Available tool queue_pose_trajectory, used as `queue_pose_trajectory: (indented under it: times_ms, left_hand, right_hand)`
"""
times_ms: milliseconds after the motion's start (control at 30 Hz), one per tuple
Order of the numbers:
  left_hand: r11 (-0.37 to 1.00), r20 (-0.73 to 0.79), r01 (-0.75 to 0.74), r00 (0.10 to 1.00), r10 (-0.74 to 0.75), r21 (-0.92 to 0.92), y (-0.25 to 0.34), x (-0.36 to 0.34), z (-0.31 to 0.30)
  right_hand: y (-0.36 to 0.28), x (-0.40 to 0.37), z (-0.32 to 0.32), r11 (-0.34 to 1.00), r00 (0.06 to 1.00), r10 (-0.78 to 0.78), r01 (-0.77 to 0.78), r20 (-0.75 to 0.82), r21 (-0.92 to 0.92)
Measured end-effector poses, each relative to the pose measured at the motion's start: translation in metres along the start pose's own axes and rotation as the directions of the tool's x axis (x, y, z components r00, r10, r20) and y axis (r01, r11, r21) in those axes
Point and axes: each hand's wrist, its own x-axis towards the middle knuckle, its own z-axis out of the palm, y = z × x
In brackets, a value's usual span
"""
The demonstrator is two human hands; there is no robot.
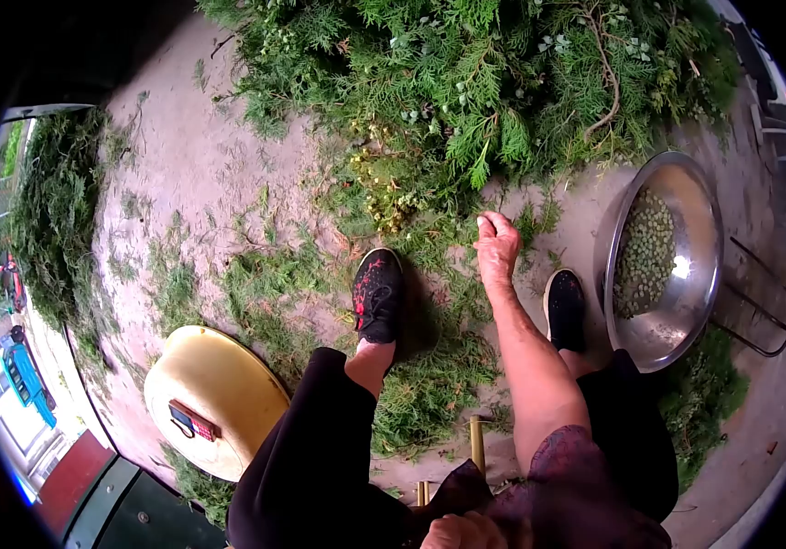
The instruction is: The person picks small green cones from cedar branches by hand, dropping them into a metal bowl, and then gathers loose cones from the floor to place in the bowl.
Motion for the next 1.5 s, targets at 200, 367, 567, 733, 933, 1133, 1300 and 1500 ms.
queue_pose_trajectory:
  times_ms: [200, 367, 567, 733, 933, 1133, 1300, 1500]
  left_hand:
    - [1.000, -0.002, -0.001, 1.000, 0.001, 0.021, -0.001, 0.004, -0.001]
    - [1.000, 0.002, -0.006, 1.000, 0.006, -0.004, 0.000, 0.006, 0.003]
    - [1.000, -0.009, -0.015, 1.000, 0.015, 0.014, -0.002, 0.004, 0.001]
    - [1.000, -0.019, -0.013, 1.000, 0.013, 0.020, 0.000, 0.002, 0.003]
    - [1.000, -0.009, -0.022, 1.000, 0.022, 0.007, 0.002, 0.003, 0.004]
    - [1.000, -0.005, 0.008, 1.000, -0.008, 0.013, 0.006, 0.007, 0.003]
    - [0.999, -0.022, 0.027, 0.999, -0.026, 0.038, 0.011, 0.010, 0.005]
    - [0.999, -0.024, 0.016, 1.000, -0.015, 0.041, 0.015, 0.010, 0.006]
  right_hand:
    - [-0.032, 0.011, 0.017, 0.994, 0.956, 0.109, -0.097, 0.272, -0.057]
    - [-0.039, -0.026, 0.053, 0.967, 0.887, -0.165, 0.232, 0.432, -0.107]
    - [-0.024, -0.051, 0.070, 0.816, 0.878, -0.141, 0.365, 0.458, -0.448]
    - [-0.002, -0.054, 0.052, 0.963, 0.939, 0.000, 0.093, 0.343, -0.253]
    - [-0.035, -0.060, 0.013, 0.702, 0.735, 0.379, -0.624, 0.562, 0.343]
    - [-0.039, -0.067, -0.013, 0.293, 0.677, 0.262, -0.735, 0.687, 0.612]
    - [-0.044, -0.067, -0.033, 0.294, 0.686, 0.168, -0.720, 0.708, 0.628]
    - [-0.029, -0.073, -0.042, 0.704, 0.740, 0.447, -0.637, 0.502, 0.313]
